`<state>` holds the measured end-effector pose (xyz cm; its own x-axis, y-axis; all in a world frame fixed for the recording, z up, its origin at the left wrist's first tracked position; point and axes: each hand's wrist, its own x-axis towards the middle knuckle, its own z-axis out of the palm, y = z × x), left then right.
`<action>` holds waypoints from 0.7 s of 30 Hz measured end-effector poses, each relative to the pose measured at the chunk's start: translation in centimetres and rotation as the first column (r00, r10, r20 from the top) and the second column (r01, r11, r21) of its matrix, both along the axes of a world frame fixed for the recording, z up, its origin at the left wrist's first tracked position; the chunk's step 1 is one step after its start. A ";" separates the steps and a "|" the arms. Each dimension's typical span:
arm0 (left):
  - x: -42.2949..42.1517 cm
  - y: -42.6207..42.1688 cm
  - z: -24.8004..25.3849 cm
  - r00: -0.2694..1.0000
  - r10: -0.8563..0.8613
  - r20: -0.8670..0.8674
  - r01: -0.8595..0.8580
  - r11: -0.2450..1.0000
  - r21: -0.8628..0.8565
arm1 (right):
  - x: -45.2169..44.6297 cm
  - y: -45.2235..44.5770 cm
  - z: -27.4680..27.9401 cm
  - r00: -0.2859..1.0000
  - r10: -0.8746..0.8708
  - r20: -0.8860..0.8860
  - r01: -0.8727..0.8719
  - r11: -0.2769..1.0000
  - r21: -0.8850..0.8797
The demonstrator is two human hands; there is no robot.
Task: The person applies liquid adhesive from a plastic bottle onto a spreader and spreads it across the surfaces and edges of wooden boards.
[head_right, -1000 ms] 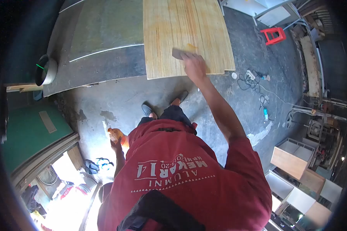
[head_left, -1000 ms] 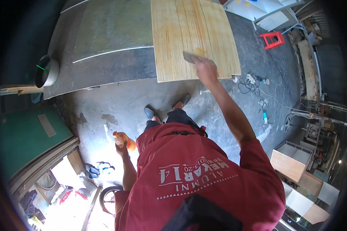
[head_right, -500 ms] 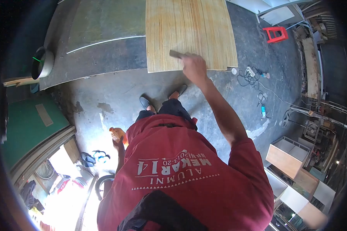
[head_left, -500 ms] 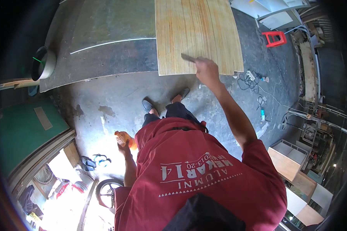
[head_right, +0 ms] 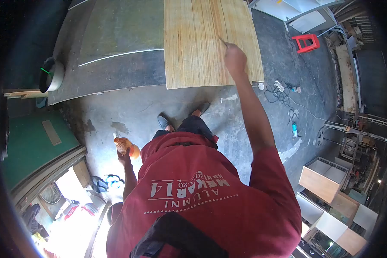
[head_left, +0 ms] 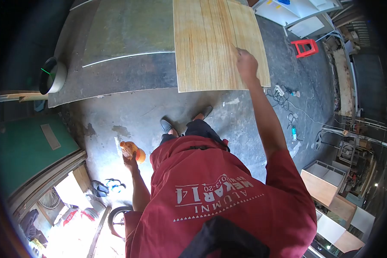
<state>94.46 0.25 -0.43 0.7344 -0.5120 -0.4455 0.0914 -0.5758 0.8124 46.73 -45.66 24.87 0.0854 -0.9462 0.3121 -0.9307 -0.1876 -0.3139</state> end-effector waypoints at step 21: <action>-6.0 5.4 -4.0 0.998 -0.030 0.048 0.023 0.990 0.141 | 6.6 -3.2 0.4 0.949 0.165 -0.270 -0.084 0.954 0.289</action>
